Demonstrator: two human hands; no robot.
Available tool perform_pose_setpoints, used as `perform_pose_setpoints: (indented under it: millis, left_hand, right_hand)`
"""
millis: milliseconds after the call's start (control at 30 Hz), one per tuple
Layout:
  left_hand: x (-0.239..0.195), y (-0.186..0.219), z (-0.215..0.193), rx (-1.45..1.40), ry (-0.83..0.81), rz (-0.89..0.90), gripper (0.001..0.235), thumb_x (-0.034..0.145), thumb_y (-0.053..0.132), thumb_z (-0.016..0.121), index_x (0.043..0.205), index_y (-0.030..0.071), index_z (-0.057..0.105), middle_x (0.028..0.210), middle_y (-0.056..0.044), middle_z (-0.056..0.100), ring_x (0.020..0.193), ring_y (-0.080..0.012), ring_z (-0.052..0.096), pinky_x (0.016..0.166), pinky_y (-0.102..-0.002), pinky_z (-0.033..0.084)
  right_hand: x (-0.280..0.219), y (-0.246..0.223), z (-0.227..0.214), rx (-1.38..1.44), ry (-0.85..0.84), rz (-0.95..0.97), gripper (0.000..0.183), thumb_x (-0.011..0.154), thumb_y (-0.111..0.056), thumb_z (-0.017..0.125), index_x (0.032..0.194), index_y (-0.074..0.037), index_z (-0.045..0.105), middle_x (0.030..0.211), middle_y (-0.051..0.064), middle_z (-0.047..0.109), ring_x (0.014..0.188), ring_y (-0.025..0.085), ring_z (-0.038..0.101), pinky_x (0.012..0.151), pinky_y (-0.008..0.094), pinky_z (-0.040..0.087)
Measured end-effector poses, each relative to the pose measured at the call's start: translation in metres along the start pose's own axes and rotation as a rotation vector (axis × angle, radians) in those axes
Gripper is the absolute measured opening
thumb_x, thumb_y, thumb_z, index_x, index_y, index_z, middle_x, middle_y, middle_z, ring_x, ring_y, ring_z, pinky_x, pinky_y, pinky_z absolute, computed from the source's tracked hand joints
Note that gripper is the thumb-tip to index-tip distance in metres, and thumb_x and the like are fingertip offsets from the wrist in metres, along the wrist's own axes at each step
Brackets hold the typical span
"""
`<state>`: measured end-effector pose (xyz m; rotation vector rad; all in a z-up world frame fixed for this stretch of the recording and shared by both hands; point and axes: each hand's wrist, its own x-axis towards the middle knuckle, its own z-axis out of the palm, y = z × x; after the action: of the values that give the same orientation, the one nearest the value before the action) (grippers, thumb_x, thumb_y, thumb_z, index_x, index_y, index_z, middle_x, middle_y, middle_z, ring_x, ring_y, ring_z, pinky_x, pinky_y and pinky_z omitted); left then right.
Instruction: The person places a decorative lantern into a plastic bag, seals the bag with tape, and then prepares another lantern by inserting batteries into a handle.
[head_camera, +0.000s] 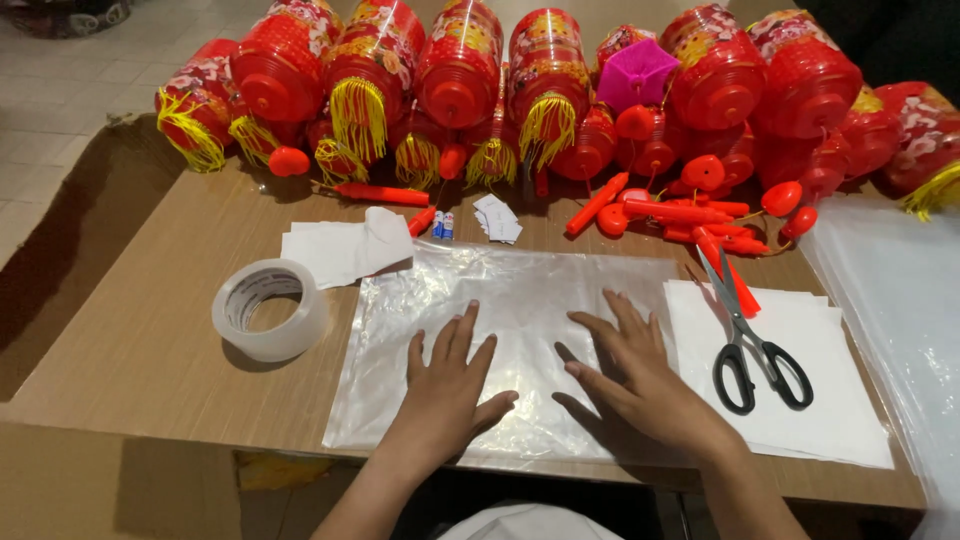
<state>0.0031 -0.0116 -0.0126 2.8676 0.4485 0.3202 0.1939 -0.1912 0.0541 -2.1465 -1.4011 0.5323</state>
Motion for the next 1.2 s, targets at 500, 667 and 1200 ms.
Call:
perform_pose_setpoints:
  millis: [500, 667, 1200]
  left_hand:
    - [0.007, -0.005, 0.009, -0.161, 0.179, -0.16, 0.03, 0.098, 0.042, 0.057, 0.101, 0.016, 0.071, 0.126, 0.0, 0.057, 0.124, -0.0277, 0.044, 0.104, -0.06, 0.018]
    - [0.004, -0.003, 0.01, -0.152, 0.344, -0.112, 0.024, 0.097, 0.04, 0.059, 0.103, 0.019, 0.07, 0.129, 0.002, 0.06, 0.125, -0.0243, 0.045, 0.101, -0.06, 0.019]
    - [0.001, -0.004, -0.003, -0.316, 0.225, -0.145, 0.037, 0.102, 0.046, 0.047, 0.111, 0.019, 0.07, 0.13, 0.002, 0.059, 0.129, -0.0229, 0.042, 0.103, -0.06, 0.013]
  right_hand:
    - [0.166, -0.052, -0.109, 0.149, 0.528, 0.076, 0.066, 0.091, -0.055, 0.063, 0.14, -0.02, 0.038, 0.152, 0.015, 0.037, 0.141, 0.034, 0.042, 0.111, 0.057, 0.041]
    - [0.233, -0.047, -0.087, 0.238, 0.581, 0.145, 0.097, 0.083, -0.062, 0.073, 0.154, -0.023, 0.018, 0.158, 0.022, 0.022, 0.147, 0.044, 0.032, 0.114, 0.062, 0.038]
    - [0.291, -0.024, -0.093, 0.436, 0.771, 0.072, 0.091, 0.077, -0.053, 0.086, 0.147, -0.018, 0.04, 0.143, 0.015, 0.055, 0.122, 0.028, 0.066, 0.092, 0.038, 0.063]
